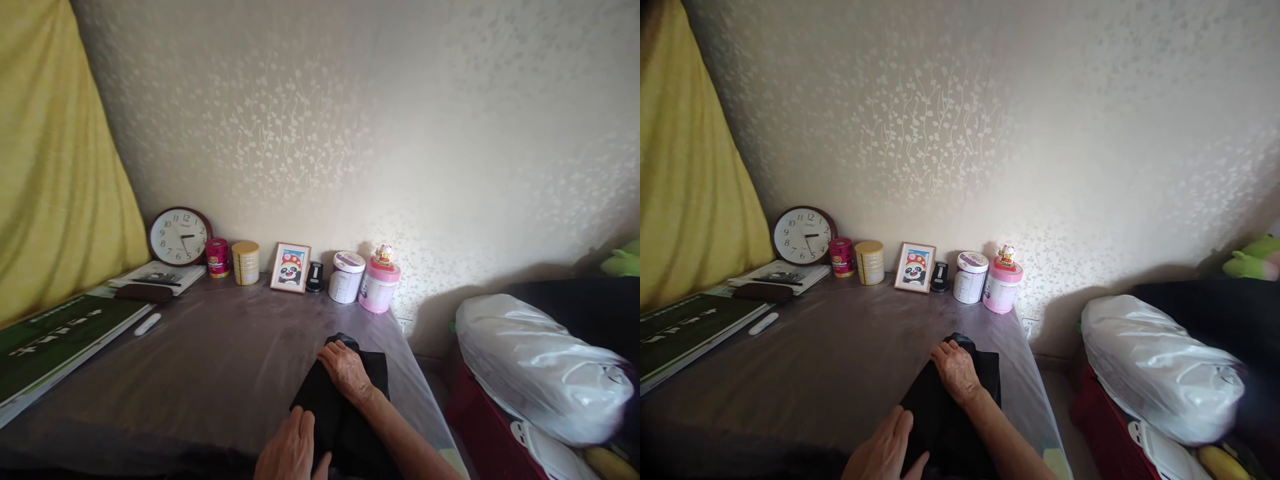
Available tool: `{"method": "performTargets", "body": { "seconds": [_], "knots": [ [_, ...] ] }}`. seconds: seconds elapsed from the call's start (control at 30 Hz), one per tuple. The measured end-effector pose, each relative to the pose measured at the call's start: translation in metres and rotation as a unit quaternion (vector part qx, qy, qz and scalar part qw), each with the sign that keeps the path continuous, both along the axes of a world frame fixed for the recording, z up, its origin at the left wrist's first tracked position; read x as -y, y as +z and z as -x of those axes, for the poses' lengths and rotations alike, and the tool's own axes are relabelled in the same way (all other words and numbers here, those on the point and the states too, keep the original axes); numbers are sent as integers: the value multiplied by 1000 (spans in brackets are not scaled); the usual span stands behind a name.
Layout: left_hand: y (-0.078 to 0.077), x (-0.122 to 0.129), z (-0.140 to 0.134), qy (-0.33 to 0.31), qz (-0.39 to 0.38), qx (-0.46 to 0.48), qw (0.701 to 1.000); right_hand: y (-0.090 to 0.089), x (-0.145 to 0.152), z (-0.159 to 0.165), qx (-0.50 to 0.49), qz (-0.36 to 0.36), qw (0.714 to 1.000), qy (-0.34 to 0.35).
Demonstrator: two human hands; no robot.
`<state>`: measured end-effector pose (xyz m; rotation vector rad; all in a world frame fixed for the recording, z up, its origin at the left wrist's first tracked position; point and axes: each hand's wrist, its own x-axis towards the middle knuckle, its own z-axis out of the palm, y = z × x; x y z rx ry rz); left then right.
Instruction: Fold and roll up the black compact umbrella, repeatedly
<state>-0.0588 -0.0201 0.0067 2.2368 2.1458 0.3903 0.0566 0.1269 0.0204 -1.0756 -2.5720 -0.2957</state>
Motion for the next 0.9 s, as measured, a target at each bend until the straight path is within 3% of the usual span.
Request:
{"method": "performTargets", "body": {
  "seconds": [0.07, 0.13, 0.2, 0.33, 0.53, 0.73, 0.9],
  "knots": [
    [-1, -5, 5, -58, -36, 21, 997, 0, 1, 1, -3, 0, 1000, 2],
    [-11, -10, 3, -123, -40, 30, 991, 0, 2, 1, -5, 4, 1000, 10],
    [-27, -14, -5, -116, -13, 17, 993, 1, 2, 0, -10, 9, 1000, 14],
    [-48, -16, -22, -34, 16, 12, 999, 2, -9, -11, -30, 24, 999, 4],
    [-53, -14, -26, -15, 9, 26, 1000, 10, -17, -31, -121, 31, 991, -44],
    [-66, -16, -28, -8, -17, 16, 1000, 3, 23, -24, -118, 118, 978, 127],
    [-67, -20, -25, -10, 19, 23, 1000, -9, 1, -24, -103, 110, 986, 72]
  ]
}}
